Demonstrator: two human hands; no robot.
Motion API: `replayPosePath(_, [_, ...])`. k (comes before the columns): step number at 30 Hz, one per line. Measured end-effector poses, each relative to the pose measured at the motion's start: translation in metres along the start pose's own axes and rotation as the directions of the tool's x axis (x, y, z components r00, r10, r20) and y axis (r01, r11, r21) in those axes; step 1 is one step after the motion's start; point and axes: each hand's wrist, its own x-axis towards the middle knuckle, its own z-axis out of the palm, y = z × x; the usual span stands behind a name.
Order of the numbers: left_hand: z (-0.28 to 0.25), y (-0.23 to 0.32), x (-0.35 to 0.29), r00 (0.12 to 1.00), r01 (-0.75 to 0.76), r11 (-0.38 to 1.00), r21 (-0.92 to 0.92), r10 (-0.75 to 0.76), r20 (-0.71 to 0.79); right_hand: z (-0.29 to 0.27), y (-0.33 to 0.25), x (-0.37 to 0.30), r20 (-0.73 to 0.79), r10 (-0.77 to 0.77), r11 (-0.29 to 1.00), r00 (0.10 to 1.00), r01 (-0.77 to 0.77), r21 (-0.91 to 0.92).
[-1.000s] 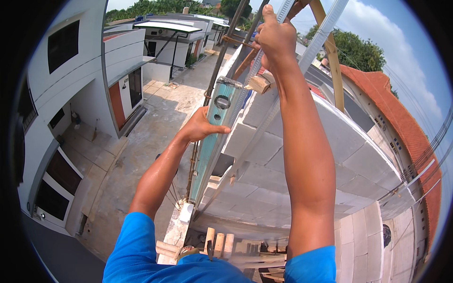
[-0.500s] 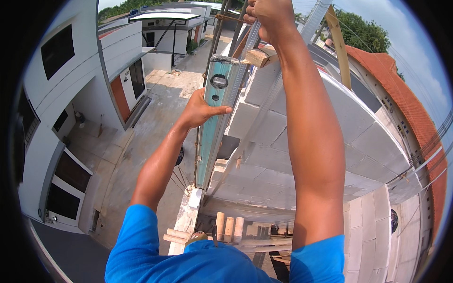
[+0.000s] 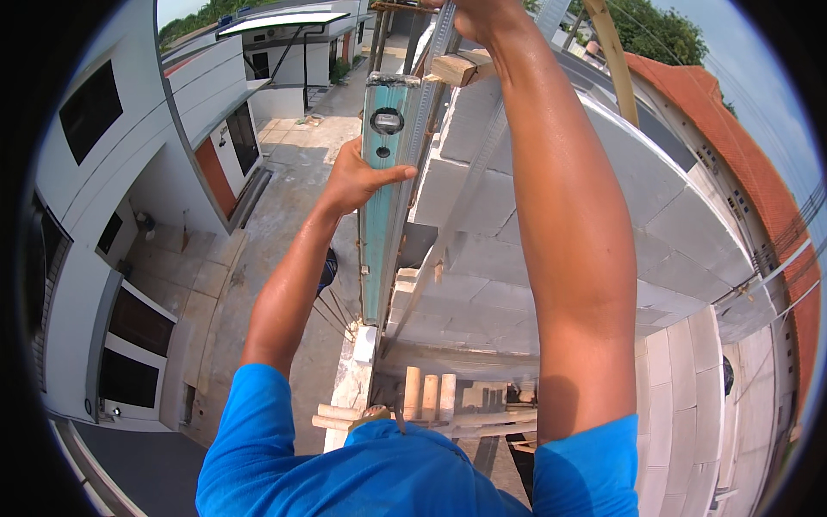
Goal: The person is assembling a bamboo scaffolding structure on a rooftop. They use a spirit level to check alignment, a hammer to secure wooden pieces, and pliers to adjust metal fasteners on a vertical metal frame.
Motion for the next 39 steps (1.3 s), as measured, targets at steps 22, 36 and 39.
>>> replayPosePath(22, [-0.004, -0.021, 0.021, 0.99, -0.109, 0.994, -0.017, 0.11, 0.09, 0.021, -0.067, -0.08, -0.135, -0.198, 0.861, 0.971, 0.107, -0.496])
replayPosePath(36, [-0.009, -0.023, 0.021, 0.995, -0.066, 0.997, -0.047, 0.07, 0.076, -0.033, 0.0, -0.328, -0.539, 0.263, 0.78, 0.8, -0.505, -0.369])
replayPosePath(39, [-0.013, -0.022, 0.018, 0.996, -0.044, 0.998, -0.047, 0.048, 0.073, -0.04, 0.041, -0.391, -0.549, 0.444, 0.665, 0.708, -0.671, -0.327])
